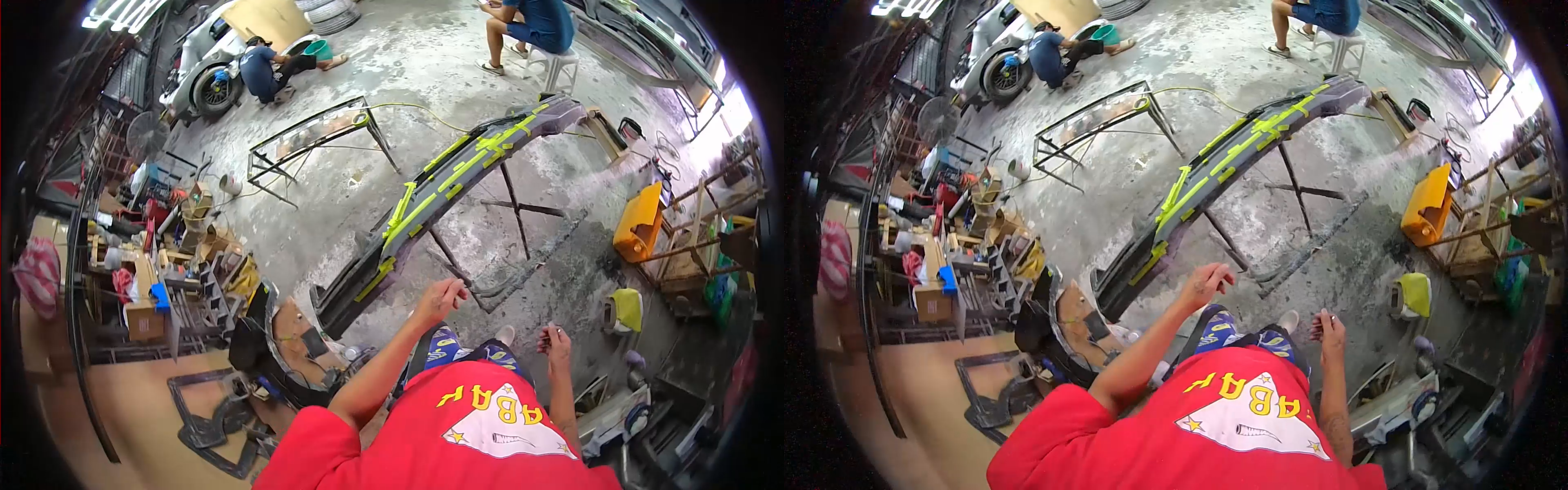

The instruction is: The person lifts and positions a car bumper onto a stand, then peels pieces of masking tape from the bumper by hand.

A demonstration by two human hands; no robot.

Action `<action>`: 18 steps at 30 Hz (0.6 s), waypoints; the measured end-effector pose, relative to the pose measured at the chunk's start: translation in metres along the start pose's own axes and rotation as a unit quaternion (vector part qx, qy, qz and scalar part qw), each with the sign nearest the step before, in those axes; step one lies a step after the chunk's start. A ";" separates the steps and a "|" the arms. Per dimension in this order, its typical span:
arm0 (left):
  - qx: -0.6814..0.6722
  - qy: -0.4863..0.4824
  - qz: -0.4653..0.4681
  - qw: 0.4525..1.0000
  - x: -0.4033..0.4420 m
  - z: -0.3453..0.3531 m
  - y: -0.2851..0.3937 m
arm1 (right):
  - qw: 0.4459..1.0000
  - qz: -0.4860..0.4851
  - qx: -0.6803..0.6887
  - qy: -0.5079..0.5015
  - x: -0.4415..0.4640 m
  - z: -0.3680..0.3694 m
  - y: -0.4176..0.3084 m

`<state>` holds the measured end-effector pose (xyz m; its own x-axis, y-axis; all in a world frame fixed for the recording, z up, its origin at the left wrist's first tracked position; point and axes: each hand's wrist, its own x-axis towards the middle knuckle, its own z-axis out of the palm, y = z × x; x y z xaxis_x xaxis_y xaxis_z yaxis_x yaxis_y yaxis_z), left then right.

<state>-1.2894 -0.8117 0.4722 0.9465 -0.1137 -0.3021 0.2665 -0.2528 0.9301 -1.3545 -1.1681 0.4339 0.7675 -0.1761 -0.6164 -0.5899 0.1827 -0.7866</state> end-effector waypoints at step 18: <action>-0.131 0.025 -0.075 0.988 -0.010 0.134 0.007 | 0.994 -0.014 -0.083 -0.074 0.088 -0.100 -0.066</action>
<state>-1.3216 -0.9407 0.4538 0.8990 -0.0439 -0.4358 0.4360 -0.0051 0.8999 -1.2735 -1.2922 0.4280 0.8057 -0.0329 -0.5914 -0.5912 0.0153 -0.8064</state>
